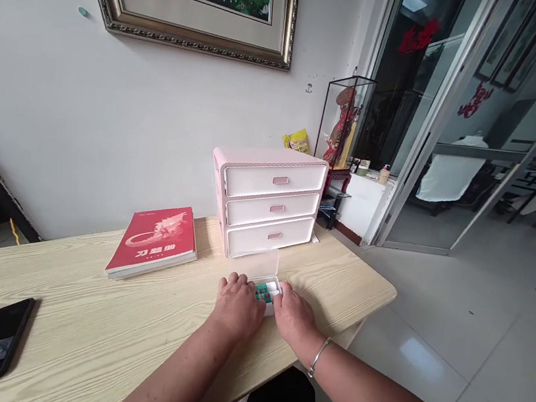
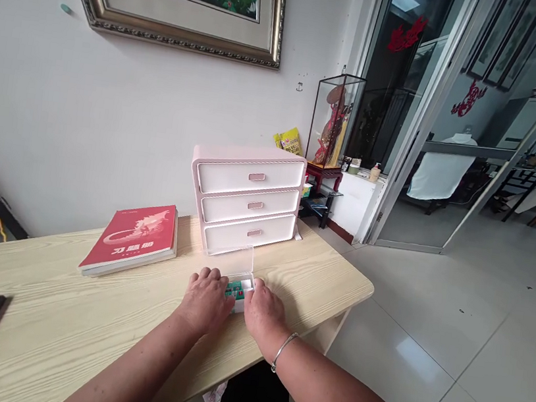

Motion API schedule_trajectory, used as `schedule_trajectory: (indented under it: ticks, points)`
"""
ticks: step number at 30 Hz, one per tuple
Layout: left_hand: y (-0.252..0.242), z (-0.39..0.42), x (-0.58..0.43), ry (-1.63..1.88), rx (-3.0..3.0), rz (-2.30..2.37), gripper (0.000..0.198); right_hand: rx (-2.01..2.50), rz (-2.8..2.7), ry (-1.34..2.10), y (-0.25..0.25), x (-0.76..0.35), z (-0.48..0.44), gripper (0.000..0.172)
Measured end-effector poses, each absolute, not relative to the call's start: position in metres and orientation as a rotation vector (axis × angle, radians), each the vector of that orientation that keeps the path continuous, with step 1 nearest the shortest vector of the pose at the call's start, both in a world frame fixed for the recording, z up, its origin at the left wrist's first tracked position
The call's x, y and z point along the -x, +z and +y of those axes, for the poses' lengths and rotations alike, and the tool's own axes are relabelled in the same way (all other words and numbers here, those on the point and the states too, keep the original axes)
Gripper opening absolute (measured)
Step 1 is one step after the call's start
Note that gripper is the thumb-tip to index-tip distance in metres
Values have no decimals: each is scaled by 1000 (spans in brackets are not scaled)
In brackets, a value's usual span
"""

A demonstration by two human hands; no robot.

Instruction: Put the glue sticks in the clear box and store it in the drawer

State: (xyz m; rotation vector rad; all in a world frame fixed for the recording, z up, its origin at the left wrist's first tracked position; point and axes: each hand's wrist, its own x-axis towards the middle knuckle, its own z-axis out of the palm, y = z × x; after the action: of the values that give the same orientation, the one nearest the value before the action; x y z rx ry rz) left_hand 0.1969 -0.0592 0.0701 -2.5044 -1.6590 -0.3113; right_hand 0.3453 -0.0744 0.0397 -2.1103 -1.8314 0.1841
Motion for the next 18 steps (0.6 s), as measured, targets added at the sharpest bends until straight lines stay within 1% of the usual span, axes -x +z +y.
schedule_trajectory:
  ticks: [8, 12, 18]
  points:
    - [68, -61, -202, -237, 2502, -1604, 28, 2071, -1818, 151, 34, -343, -77, 23]
    - [69, -62, -205, -239, 2499, -1545, 32, 2066, -1817, 153, 33, -341, -77, 24]
    - [67, -61, -206, -284, 2457, -1643, 30, 2059, -1794, 141, 28, -340, -76, 26]
